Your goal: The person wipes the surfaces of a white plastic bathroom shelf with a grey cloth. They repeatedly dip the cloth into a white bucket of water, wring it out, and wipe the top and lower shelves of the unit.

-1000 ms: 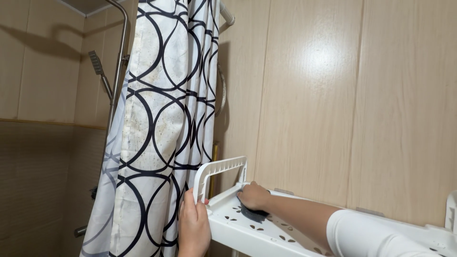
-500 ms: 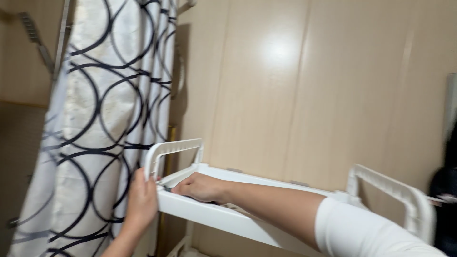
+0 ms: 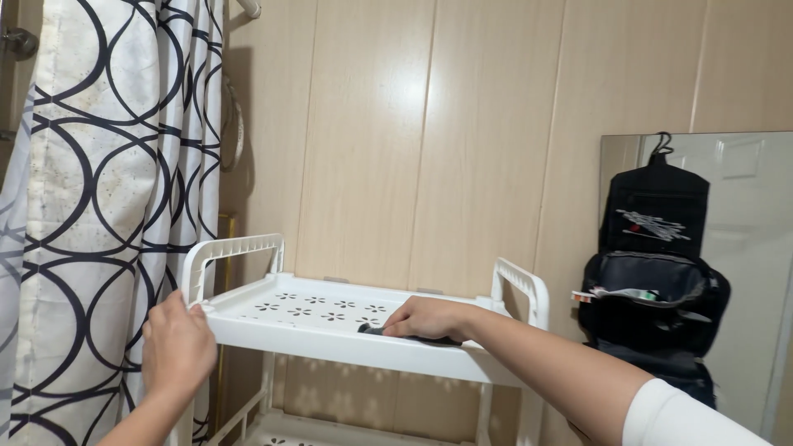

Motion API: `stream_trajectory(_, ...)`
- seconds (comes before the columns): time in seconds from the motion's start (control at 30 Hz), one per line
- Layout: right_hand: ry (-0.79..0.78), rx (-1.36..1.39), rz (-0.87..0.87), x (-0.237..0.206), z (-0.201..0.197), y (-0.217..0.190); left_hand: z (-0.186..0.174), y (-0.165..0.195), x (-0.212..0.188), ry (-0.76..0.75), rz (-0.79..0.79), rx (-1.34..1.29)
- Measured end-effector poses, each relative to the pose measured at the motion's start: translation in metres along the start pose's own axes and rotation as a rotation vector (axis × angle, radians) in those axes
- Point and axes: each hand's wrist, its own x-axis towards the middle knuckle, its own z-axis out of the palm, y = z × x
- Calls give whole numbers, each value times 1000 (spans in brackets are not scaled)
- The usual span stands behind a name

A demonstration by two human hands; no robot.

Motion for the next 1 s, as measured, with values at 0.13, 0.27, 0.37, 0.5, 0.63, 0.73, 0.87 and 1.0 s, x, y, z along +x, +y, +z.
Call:
stream_trajectory(0.13, 356, -21, -224, -9, -5, 2, -3, 36, -32, 147, 189, -22)
stream_trajectory(0.27, 505, 230, -147, -25, -24, -7, 10, 91, -67, -96, 107, -263)
stream_trajectory(0.37, 540, 190, -68, -47, -40, -8, 21, 132, -96, -218, 157, -359)
stream_trajectory(0.5, 596, 384, -109, -69, -55, -3, 31, 189, -116, -393, 100, -629)
stream_trajectory(0.63, 612, 689, -235, -79, -64, -1, 36, 250, -116, -738, -168, -936)
stream_trajectory(0.73, 562, 797, -219, -85, -72, 2, 38, 282, -109, -757, -318, -1145)
stream_trajectory(0.87, 328, 729, -185, -94, -98, 13, 51, 301, -92, -834, -418, -1325)
stream_trajectory(1.0, 169, 684, -270, -94, -135, 29, 77, 312, -83, -762, -437, -1308)
